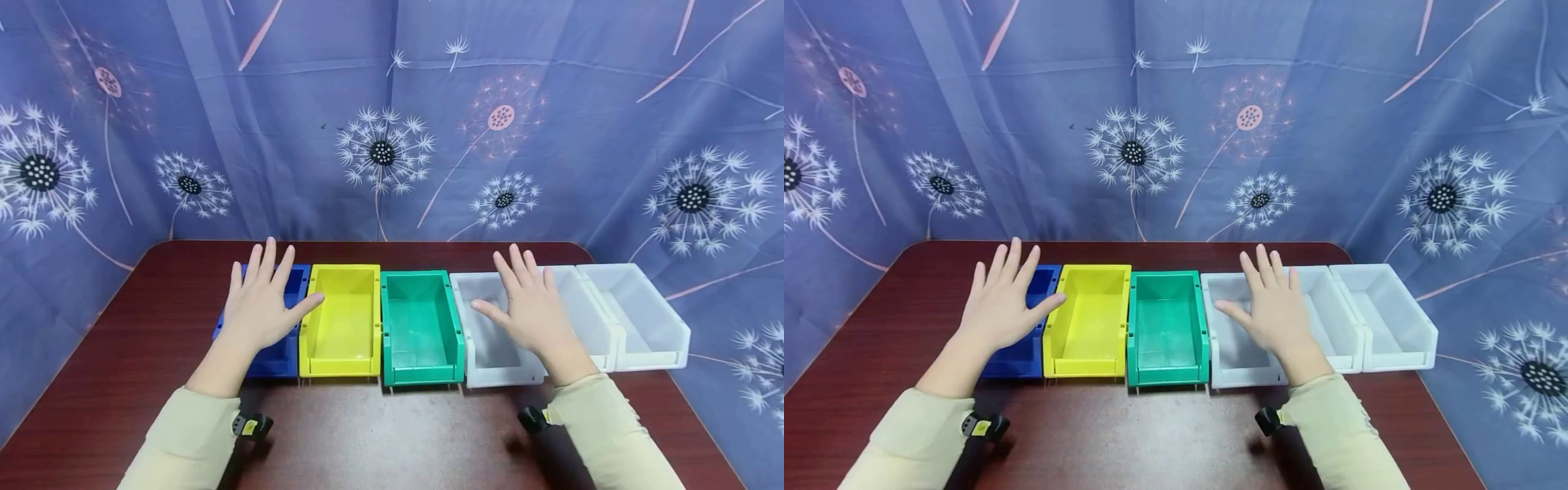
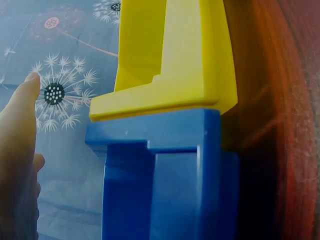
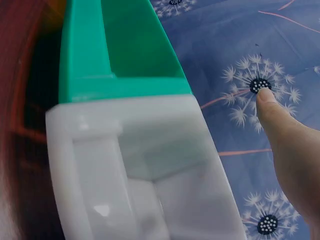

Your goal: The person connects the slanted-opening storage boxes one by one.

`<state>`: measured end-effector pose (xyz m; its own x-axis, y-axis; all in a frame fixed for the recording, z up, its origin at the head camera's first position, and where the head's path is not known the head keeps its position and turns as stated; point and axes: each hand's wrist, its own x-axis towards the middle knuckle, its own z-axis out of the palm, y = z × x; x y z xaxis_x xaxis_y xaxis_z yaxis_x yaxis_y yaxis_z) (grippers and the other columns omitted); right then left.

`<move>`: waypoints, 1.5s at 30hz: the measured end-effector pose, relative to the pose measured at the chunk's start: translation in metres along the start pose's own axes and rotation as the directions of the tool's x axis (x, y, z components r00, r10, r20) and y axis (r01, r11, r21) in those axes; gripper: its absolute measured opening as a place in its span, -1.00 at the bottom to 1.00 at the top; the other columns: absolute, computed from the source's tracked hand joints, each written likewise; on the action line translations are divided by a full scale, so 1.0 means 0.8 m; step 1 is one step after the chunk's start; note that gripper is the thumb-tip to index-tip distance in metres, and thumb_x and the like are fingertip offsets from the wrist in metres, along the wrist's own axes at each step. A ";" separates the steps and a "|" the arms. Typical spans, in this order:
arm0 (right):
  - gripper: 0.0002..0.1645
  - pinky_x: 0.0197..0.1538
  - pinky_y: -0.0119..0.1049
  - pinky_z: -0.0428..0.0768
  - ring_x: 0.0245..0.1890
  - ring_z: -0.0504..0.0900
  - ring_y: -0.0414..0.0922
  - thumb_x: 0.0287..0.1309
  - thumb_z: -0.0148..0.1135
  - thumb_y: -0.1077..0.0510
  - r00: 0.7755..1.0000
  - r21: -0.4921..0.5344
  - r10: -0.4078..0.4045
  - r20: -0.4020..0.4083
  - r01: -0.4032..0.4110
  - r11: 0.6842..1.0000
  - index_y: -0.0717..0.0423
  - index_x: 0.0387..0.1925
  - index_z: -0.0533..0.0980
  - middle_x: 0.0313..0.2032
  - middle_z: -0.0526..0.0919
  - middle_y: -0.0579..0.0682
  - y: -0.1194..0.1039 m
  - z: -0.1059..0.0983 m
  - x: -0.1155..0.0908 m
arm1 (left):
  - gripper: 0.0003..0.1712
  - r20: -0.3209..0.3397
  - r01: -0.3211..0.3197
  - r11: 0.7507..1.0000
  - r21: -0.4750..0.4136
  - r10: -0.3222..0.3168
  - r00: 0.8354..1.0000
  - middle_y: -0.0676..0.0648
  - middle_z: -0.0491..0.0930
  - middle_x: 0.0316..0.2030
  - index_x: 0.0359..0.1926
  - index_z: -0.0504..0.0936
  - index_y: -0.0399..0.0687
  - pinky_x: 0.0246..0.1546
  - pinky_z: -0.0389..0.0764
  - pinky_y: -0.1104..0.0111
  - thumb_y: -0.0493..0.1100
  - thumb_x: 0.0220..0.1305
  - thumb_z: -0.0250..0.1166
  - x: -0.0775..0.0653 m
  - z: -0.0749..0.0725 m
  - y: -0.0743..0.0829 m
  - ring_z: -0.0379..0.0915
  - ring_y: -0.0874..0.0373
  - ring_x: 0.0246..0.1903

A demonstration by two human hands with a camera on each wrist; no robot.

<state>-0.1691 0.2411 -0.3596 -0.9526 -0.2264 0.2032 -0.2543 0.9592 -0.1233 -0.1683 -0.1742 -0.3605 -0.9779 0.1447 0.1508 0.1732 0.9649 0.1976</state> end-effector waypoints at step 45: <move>-0.29 0.35 -0.02 0.29 0.38 0.21 0.10 0.38 -0.05 0.05 0.846 0.860 -0.166 0.507 -0.510 0.033 0.18 0.43 -0.01 0.44 0.08 0.14 -0.171 0.010 0.050 | -0.25 0.116 0.290 0.796 -0.532 -0.270 0.956 -0.49 0.23 0.27 0.35 0.18 -0.37 0.15 0.34 -0.19 0.15 0.42 -0.08 -0.028 0.001 -0.097 0.20 -0.41 0.23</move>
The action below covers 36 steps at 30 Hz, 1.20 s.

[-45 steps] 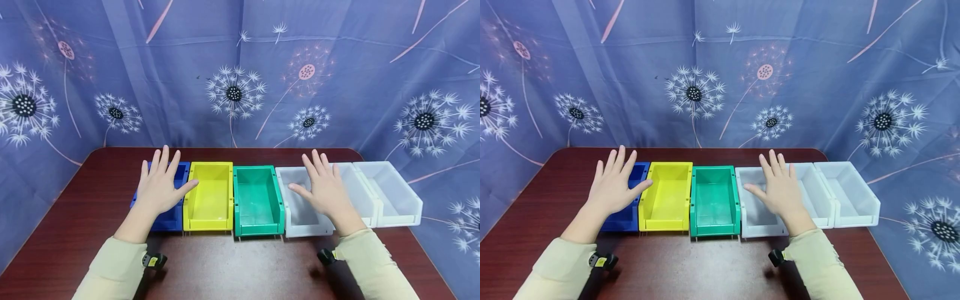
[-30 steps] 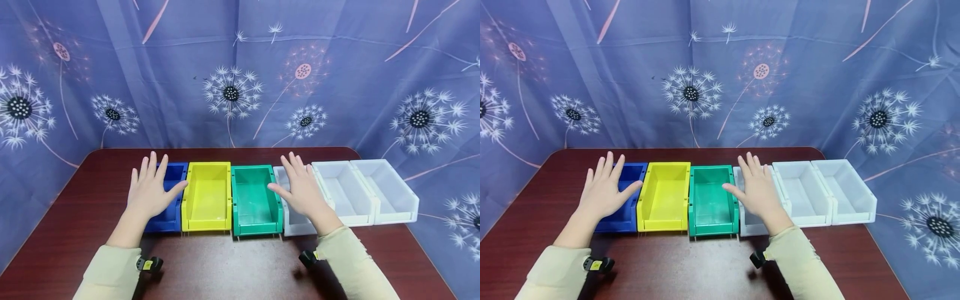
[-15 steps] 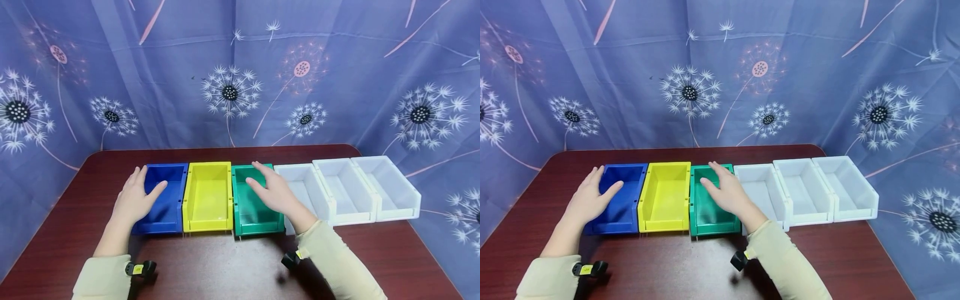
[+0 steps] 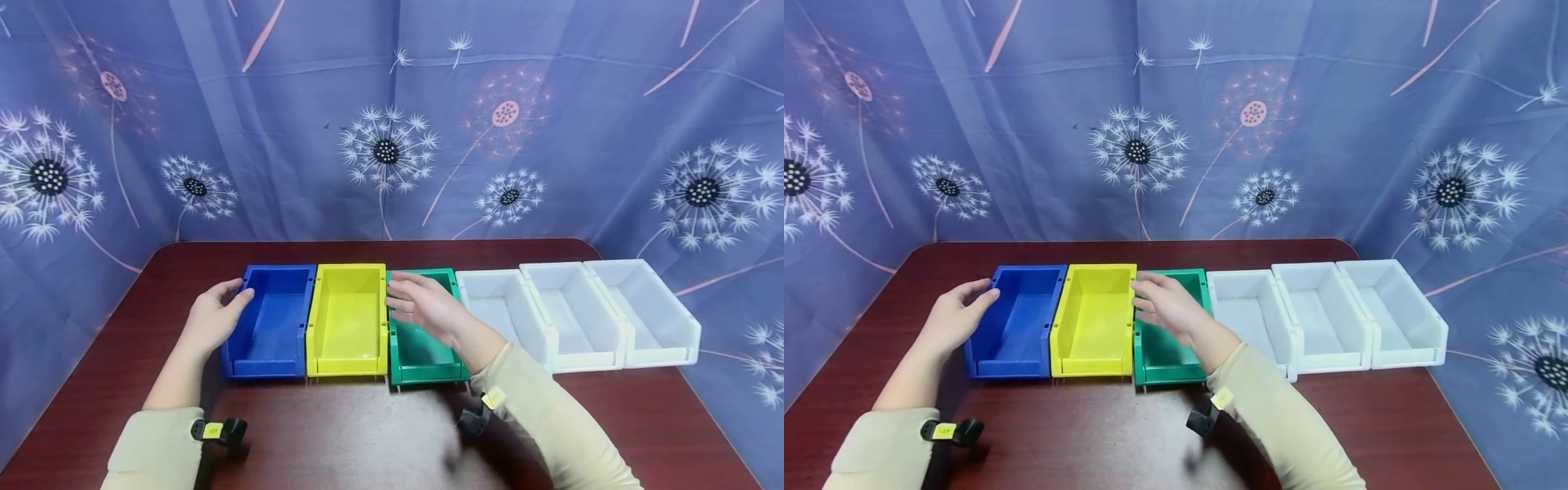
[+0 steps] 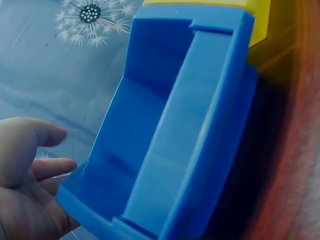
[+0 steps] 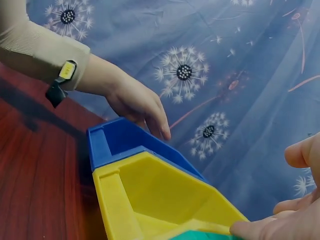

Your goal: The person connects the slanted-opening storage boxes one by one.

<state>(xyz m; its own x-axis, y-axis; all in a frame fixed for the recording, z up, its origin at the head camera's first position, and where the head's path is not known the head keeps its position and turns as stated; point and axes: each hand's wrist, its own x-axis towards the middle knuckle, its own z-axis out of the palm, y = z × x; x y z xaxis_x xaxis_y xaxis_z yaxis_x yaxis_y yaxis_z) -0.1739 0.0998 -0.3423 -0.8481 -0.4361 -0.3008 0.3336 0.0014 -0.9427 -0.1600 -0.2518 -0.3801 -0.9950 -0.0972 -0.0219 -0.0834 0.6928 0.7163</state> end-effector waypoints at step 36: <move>-0.44 -0.16 -0.19 0.69 -0.08 0.67 0.06 0.18 0.24 0.19 0.976 -0.413 0.113 -0.186 -0.182 0.892 0.39 0.16 0.38 0.03 0.60 0.26 -0.021 0.023 0.085 | -0.24 0.068 0.219 0.962 -0.165 -0.211 0.975 -0.49 0.33 0.21 0.29 0.30 -0.38 -0.02 0.59 0.10 0.16 0.35 0.03 0.032 -0.021 -0.038 0.45 -0.20 0.02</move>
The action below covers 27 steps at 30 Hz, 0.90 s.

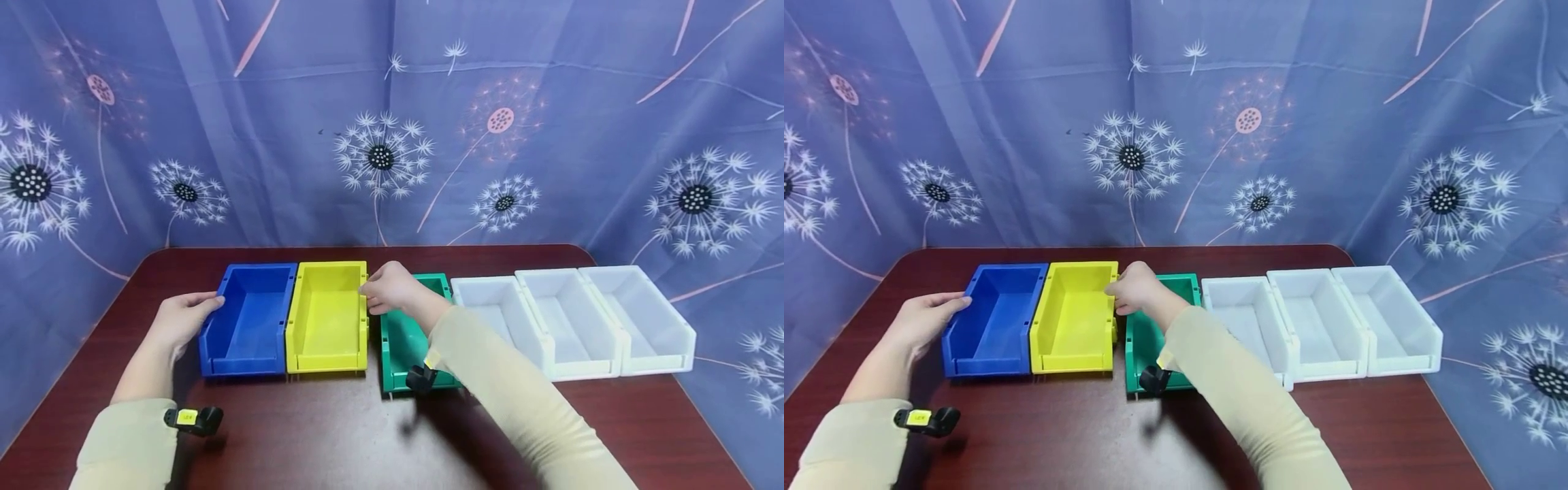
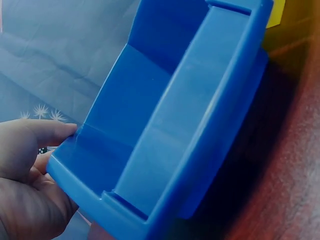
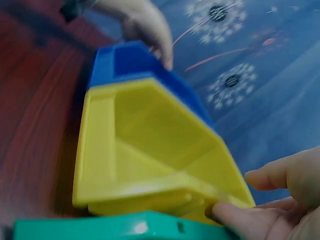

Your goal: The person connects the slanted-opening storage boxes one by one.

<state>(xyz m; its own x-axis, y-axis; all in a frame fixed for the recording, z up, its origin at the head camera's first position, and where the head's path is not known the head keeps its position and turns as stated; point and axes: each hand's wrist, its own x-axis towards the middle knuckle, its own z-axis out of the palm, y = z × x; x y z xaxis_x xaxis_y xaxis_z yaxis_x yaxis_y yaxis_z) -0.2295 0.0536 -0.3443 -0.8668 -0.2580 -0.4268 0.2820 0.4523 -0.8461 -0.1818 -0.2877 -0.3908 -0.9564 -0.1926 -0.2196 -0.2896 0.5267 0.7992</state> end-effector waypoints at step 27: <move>-0.69 -0.36 -0.27 0.69 -0.45 0.69 -0.08 0.17 0.21 0.16 0.985 -0.179 -0.018 -0.171 -0.013 0.984 0.26 -0.10 0.60 -0.23 0.69 0.11 -0.009 -0.012 0.008 | -0.31 -0.028 0.052 0.983 -0.177 -0.058 0.998 -0.39 0.25 0.31 0.32 0.31 -0.25 0.23 0.34 -0.06 0.11 0.34 0.09 0.000 0.009 0.001 0.23 -0.26 0.26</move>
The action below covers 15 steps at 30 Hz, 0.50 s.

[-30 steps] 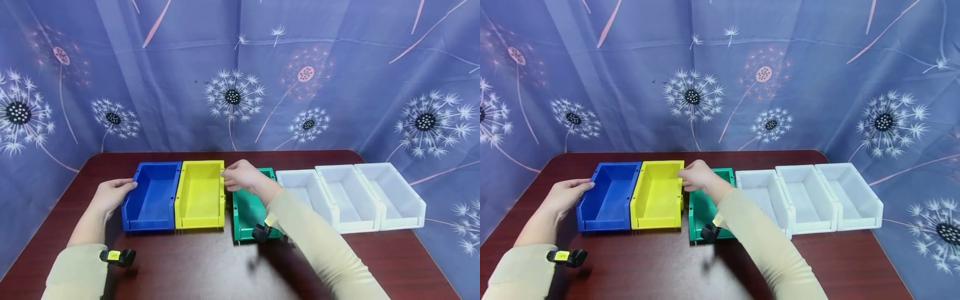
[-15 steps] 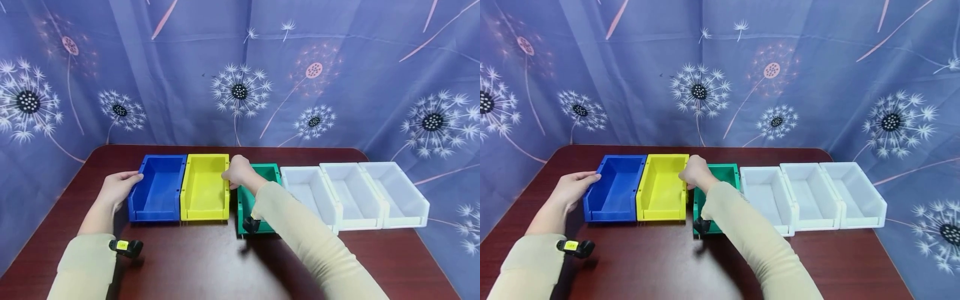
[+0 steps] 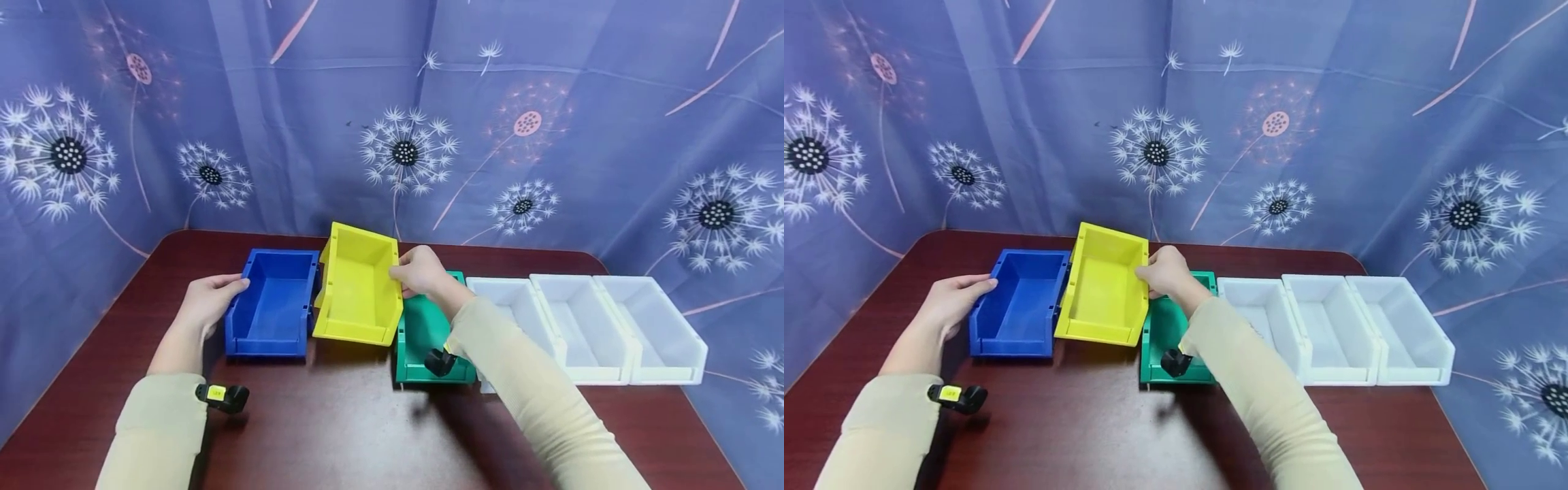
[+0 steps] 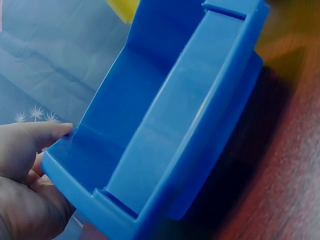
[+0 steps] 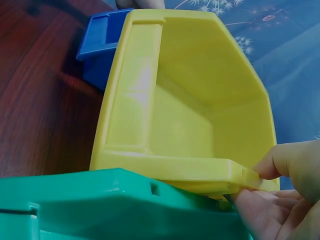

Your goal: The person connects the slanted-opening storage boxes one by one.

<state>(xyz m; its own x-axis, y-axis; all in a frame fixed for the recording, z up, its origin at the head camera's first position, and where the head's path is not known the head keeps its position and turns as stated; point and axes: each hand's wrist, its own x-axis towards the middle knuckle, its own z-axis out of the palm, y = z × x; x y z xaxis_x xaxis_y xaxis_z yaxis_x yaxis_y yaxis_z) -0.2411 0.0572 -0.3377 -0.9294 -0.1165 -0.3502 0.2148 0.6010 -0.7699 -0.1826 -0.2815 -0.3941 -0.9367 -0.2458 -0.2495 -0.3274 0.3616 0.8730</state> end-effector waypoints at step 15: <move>-0.64 -0.26 -0.20 0.70 -0.42 0.68 -0.05 0.14 0.25 0.17 1.000 -0.033 0.023 -0.006 -0.023 0.999 0.28 -0.05 0.57 -0.24 0.69 0.13 -0.001 0.004 -0.002 | -0.33 0.001 0.015 1.000 -0.023 -0.015 1.000 -0.33 0.25 0.33 0.33 0.31 -0.20 0.26 0.30 -0.05 0.09 0.35 0.09 0.002 0.007 0.004 0.19 -0.23 0.30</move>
<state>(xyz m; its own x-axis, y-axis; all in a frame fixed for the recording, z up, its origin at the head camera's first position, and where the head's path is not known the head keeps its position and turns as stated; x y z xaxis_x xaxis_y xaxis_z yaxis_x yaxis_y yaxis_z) -0.2389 0.0545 -0.3380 -0.9261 -0.0976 -0.3644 0.2263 0.6292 -0.7435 -0.1858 -0.2760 -0.3940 -0.9316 -0.2508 -0.2629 -0.3387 0.3374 0.8783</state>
